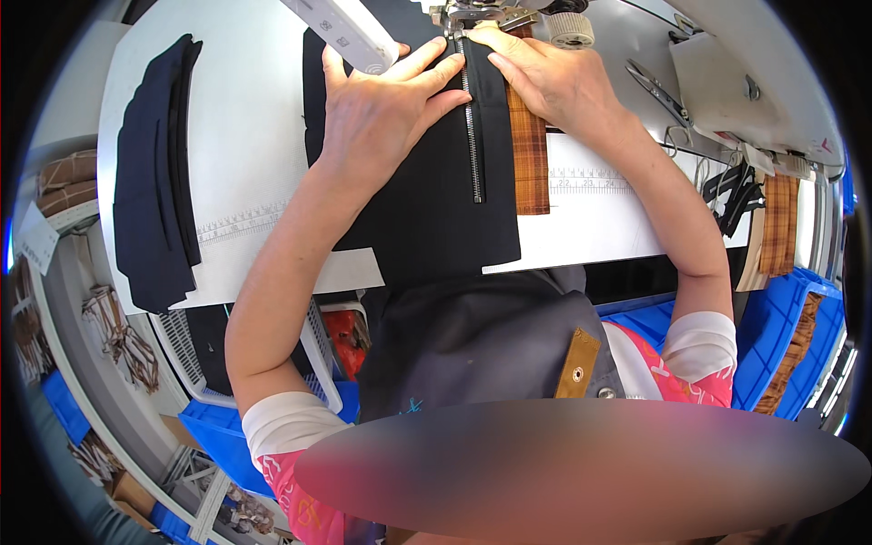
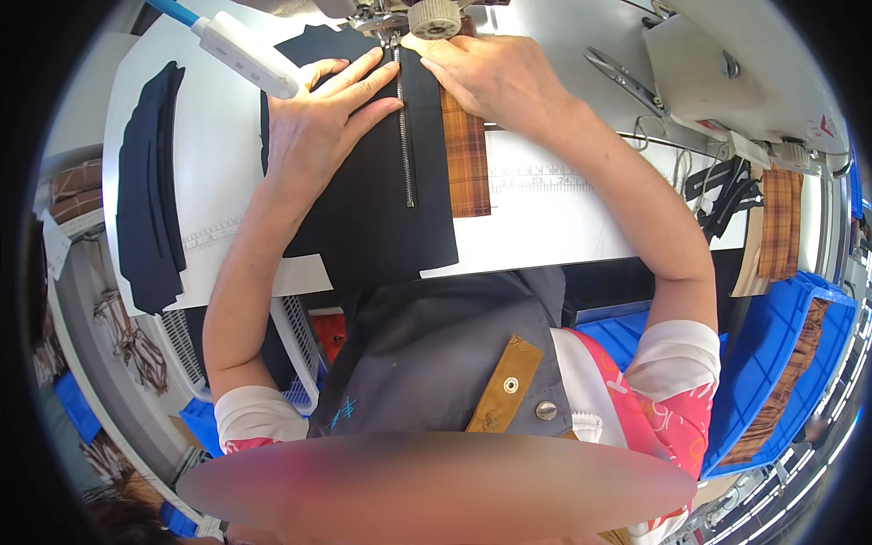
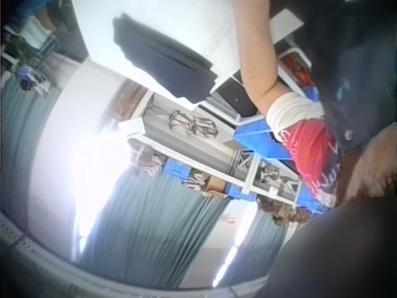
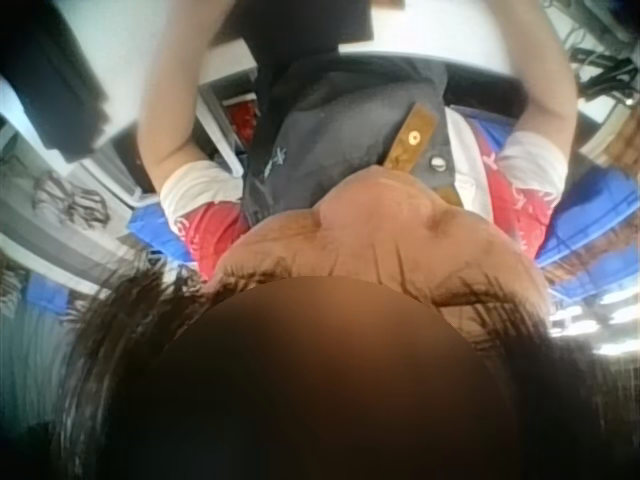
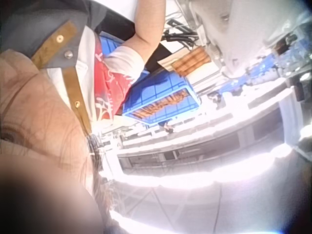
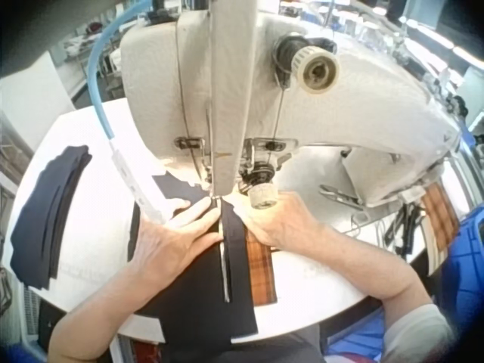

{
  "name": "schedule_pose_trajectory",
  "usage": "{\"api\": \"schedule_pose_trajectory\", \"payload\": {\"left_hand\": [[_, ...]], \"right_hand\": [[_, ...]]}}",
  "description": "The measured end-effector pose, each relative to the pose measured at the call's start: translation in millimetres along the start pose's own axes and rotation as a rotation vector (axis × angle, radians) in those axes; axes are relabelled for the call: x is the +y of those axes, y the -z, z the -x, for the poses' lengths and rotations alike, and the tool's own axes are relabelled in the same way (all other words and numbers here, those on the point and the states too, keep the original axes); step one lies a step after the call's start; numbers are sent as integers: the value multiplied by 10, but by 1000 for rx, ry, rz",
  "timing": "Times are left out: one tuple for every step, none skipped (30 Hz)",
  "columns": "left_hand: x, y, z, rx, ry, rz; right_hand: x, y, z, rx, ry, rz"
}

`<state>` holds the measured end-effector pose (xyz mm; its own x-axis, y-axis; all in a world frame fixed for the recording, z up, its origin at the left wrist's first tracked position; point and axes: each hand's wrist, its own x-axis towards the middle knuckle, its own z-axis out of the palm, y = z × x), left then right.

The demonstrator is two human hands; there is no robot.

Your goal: The person sews a zipper and lining fabric onto a leather piece using an industrial sewing machine.

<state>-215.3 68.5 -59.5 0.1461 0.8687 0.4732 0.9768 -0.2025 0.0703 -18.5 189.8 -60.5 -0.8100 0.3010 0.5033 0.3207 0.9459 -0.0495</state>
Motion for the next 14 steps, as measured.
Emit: {"api": "schedule_pose_trajectory", "payload": {"left_hand": [[-12, -12, -6, 10, -2, -2], [-17, -23, -6, 21, -2, -3], [-14, -26, -5, 21, -3, -3], [-8, -26, -4, -9, 9, 17], [-3, -17, -7, -39, 18, 36], [-3, -6, 14, -39, 19, 33], [5, 11, 48, -70, -19, 6], [9, 48, 104, -103, -51, -27], [48, 111, 203, -261, -27, 57], [93, 209, 320, -261, -27, 57], [152, 339, 452, -329, -61, 228], [230, 472, 589, -398, -89, 395], [319, 546, 677, -505, -100, 430], [422, 636, 758, -582, -43, 484]], "right_hand": [[14, -6, -8, -7, 0, 10], [18, -7, -8, -16, 1, 18], [13, 14, -4, -16, 0, 20], [8, 54, -5, -50, -23, -15], [3, 110, -13, -82, -47, -48], [-27, 219, -18, -80, -45, -50], [-91, 400, 3, -166, -27, -54], [-184, 544, 43, -250, -2, -64], [-301, 663, 133, -250, 1, -65], [-433, 795, 232, -299, 46, -120], [-545, 904, 306, -348, 89, -173], [-637, 927, 388, -345, 94, -178], [-728, 903, 539, -332, 144, -182], [-823, 846, 661, -316, 202, -191]]}}
